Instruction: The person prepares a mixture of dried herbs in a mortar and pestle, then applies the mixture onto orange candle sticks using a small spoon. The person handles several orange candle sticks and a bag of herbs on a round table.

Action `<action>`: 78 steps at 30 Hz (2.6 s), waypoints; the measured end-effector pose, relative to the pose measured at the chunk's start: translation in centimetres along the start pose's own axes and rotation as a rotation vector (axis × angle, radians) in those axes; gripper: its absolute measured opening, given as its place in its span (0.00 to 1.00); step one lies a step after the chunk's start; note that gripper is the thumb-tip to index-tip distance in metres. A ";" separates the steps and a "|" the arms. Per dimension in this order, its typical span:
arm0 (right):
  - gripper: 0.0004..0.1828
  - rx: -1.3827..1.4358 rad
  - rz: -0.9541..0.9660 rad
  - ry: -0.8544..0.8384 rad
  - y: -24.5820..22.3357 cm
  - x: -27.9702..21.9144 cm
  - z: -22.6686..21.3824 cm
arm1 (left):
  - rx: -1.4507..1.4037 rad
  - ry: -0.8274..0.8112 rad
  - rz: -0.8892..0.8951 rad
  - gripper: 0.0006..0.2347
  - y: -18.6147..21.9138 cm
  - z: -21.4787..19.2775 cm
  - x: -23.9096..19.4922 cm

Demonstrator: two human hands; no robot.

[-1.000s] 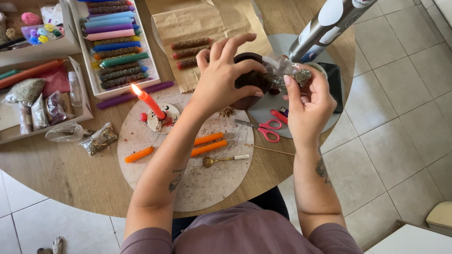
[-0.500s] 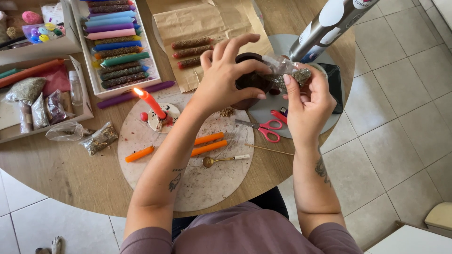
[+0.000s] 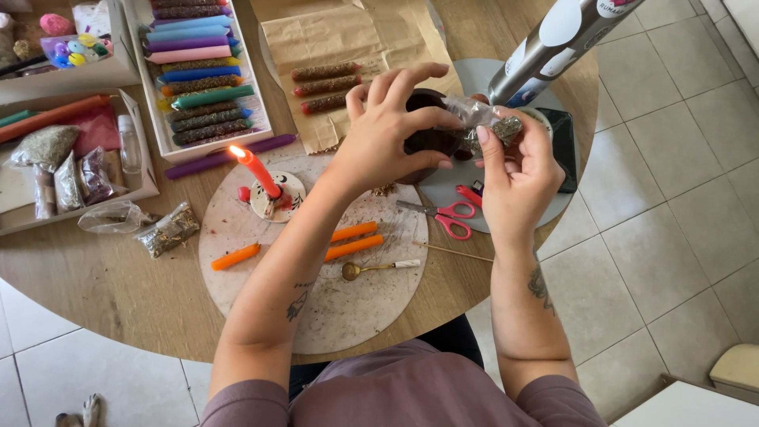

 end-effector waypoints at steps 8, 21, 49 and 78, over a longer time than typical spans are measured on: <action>0.07 -0.033 -0.012 0.008 0.0 0.1 -0.3 | 0.075 0.021 -0.022 0.15 -0.6 -0.7 -0.1; 0.08 -0.027 0.010 0.015 0.6 0.0 -0.4 | 0.065 -0.001 -0.036 0.16 -0.9 -0.7 -0.1; 0.10 0.052 0.097 0.135 2.6 -2.7 -2.3 | -0.380 -0.337 -0.065 0.43 0.9 -0.5 -0.3; 0.12 1.343 0.853 -0.062 5.2 -7.0 1.9 | -0.127 -0.258 -0.137 0.52 0.8 -1.3 -0.4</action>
Point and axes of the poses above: each hand's wrist, its own x-axis towards the middle knuckle, its own z-axis out of the palm, y = z × x, the point moved 4 cm from there along x, towards the middle knuckle, and after that the axes turned 7 degrees about z, right-handed, at the moved point
